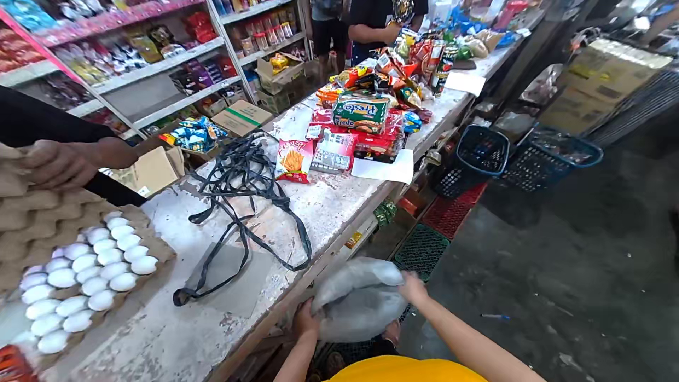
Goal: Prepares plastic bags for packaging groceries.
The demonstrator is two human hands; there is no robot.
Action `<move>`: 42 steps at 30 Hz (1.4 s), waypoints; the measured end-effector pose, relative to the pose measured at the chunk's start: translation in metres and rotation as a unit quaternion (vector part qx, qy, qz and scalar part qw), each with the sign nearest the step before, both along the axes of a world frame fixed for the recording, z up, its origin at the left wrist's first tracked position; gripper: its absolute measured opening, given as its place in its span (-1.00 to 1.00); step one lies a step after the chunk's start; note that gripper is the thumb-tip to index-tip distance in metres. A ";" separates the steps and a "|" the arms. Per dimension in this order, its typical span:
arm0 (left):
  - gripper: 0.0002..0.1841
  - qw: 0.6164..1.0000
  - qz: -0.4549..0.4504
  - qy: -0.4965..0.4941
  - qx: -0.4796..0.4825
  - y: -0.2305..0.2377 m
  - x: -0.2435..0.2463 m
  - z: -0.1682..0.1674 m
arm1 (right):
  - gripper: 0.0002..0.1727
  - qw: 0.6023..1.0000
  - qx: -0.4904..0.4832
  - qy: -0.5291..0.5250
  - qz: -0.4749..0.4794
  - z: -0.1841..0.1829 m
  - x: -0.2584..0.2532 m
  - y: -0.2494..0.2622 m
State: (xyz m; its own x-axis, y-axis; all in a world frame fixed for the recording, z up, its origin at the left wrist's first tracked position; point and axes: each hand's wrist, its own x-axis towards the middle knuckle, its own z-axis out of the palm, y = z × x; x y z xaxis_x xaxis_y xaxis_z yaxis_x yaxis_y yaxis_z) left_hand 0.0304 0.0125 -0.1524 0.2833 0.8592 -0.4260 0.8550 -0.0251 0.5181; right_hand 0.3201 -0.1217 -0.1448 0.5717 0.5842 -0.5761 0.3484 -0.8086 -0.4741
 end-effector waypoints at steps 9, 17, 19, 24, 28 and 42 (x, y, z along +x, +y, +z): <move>-0.66 0.765 0.245 -0.426 -0.416 -0.011 -0.001 0.020 | -0.60 0.786 0.294 0.481 -0.252 0.064 0.028 -0.020; 0.11 0.924 0.107 -0.322 -0.175 -0.017 -0.007 0.018 | 0.02 0.869 0.320 0.335 -0.173 0.042 0.041 -0.052; -0.08 0.953 0.063 -0.291 -0.056 -0.024 0.001 0.022 | 0.10 0.871 0.355 0.291 -0.175 0.039 0.030 -0.046; -0.68 0.983 -0.126 -0.114 0.076 -0.024 0.009 0.038 | -0.05 0.958 0.256 0.032 -0.125 0.043 0.039 -0.041; -0.38 0.986 -0.165 -0.008 0.023 -0.022 0.030 0.056 | -0.37 0.956 0.179 -0.212 0.098 0.058 0.024 -0.043; -0.56 0.789 -0.413 -0.446 0.091 -0.070 0.078 0.114 | -0.66 0.894 -0.058 -0.112 0.431 0.164 -0.067 -0.045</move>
State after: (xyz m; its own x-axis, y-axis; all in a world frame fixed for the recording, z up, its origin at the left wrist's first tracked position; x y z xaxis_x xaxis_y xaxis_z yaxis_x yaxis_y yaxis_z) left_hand 0.1085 -0.0574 -0.0382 0.8957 0.2482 0.3690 -0.1949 -0.5268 0.8273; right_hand 0.2535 -0.1664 0.0189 0.0473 0.8072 -0.5884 0.9408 -0.2340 -0.2453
